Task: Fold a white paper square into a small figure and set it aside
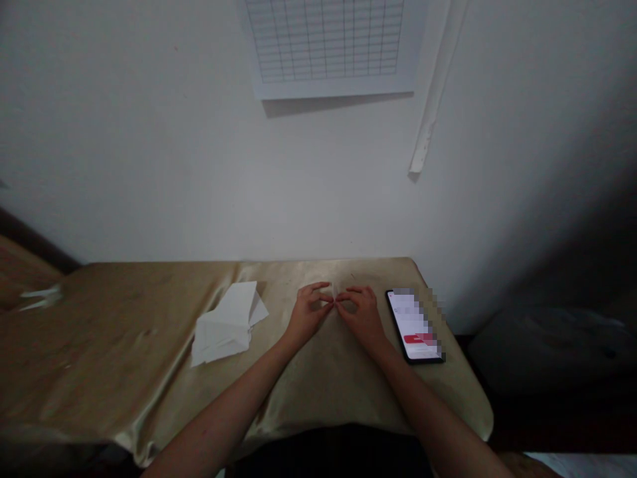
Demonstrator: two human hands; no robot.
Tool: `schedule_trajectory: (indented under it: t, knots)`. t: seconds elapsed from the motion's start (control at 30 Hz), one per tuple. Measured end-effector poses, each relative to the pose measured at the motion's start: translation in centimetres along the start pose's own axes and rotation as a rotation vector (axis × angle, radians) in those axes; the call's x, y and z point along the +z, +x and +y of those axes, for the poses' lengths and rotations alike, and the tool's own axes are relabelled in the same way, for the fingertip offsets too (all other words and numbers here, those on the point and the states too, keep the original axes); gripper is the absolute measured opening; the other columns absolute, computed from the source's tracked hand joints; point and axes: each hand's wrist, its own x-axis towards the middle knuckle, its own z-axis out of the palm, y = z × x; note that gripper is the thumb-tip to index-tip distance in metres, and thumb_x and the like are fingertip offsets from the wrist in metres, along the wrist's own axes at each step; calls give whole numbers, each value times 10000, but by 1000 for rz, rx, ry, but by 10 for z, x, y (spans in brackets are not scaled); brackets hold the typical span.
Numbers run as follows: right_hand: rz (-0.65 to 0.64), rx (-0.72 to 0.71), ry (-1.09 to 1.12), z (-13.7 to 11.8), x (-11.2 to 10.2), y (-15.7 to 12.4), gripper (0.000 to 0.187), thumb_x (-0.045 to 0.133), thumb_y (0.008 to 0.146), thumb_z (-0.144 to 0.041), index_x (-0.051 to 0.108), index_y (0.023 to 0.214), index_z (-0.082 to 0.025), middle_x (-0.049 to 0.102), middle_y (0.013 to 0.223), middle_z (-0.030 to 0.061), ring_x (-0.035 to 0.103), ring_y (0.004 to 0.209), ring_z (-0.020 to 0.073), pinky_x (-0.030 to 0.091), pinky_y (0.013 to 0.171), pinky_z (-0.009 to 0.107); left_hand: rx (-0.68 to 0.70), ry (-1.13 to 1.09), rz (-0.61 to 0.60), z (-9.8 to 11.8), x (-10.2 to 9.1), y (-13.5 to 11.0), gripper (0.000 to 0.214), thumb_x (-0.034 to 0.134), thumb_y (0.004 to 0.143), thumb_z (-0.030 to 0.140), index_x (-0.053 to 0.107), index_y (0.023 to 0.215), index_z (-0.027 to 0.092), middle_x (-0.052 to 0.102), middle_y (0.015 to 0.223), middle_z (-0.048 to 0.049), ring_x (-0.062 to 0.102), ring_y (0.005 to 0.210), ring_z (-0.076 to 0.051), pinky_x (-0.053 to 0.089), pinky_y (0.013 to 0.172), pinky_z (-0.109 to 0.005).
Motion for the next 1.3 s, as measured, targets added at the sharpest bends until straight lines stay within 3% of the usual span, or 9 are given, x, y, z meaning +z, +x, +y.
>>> schedule_trajectory:
  t: [0.53,1.03,1.3]
  knots:
    - [-9,117,95,1,1,0,114,699,812,-325,774,845,-247,699,1078,90,583,1155,273,434,1045,473,62,55,-7,4,-2,-1,128,869,722,248,779,804,283,711,1217,-22,577,1194,-256,384,1080,-500]
    - [-5,70,120,0,1,2,85,663,819,-289,744,822,-263,739,970,66,525,1191,285,388,1077,495,11,26,-3,1,0,0,119,824,746,177,768,808,262,721,1197,-27,606,1172,-247,401,1072,-491]
    - [31,31,60,2,0,3,96,645,819,-312,727,805,-264,702,1012,71,517,1138,295,381,1054,507,-26,-28,-19,-2,-1,2,92,808,748,182,769,784,257,734,1186,-30,623,1171,-247,424,1072,-487]
